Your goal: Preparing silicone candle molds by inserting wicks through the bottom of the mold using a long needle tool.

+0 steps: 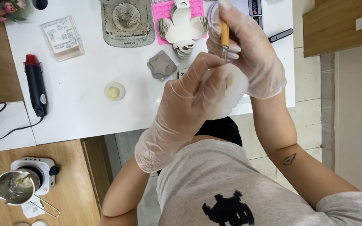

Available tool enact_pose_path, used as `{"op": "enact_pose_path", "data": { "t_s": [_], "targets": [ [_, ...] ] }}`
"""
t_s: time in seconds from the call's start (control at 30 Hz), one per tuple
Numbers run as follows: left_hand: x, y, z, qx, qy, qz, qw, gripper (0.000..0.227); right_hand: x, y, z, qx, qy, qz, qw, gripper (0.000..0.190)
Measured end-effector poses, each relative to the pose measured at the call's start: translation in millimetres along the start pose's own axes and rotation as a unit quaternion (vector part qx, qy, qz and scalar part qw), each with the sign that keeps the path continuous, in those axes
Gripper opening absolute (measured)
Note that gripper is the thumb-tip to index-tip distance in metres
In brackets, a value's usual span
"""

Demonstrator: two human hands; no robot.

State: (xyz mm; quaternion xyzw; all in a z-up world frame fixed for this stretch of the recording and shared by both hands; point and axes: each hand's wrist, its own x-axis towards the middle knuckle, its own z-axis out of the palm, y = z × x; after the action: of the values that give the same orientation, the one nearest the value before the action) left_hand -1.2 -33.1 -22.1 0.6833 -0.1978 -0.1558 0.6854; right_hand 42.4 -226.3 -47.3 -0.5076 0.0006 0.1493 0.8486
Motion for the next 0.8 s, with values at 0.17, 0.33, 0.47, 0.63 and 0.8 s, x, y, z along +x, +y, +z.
{"op": "enact_pose_path", "data": {
  "t_s": [0.17, 0.33, 0.47, 0.63, 0.8],
  "targets": [
    [2.2, -16.5, -17.0, 0.111, 0.003, 0.142, 0.984, 0.016, 6.2, 11.9, -12.9, -0.056, -0.025, 0.009, 0.998, 0.040],
    [4.3, -7.8, -22.1, 0.071, -0.021, 0.044, 0.996, 0.016, 17.6, 21.8, -17.8, 0.004, -0.038, 0.021, 0.999, 0.038],
    [5.4, -10.5, -18.7, -0.026, -0.005, -0.073, 0.997, 0.018, 27.7, 37.7, -29.1, -0.005, -0.009, 0.032, 0.999, 0.036],
    [2.0, -26.0, -17.1, -0.093, 0.045, -0.083, 0.991, 0.020, 39.6, 48.0, -34.3, 0.000, -0.005, 0.042, 0.999, 0.035],
    [-6.0, -54.6, -14.1, 0.036, 0.145, 0.048, 0.988, 0.018, 49.6, 49.7, -28.1, 0.057, 0.006, 0.054, 0.997, 0.032]
  ]
}}
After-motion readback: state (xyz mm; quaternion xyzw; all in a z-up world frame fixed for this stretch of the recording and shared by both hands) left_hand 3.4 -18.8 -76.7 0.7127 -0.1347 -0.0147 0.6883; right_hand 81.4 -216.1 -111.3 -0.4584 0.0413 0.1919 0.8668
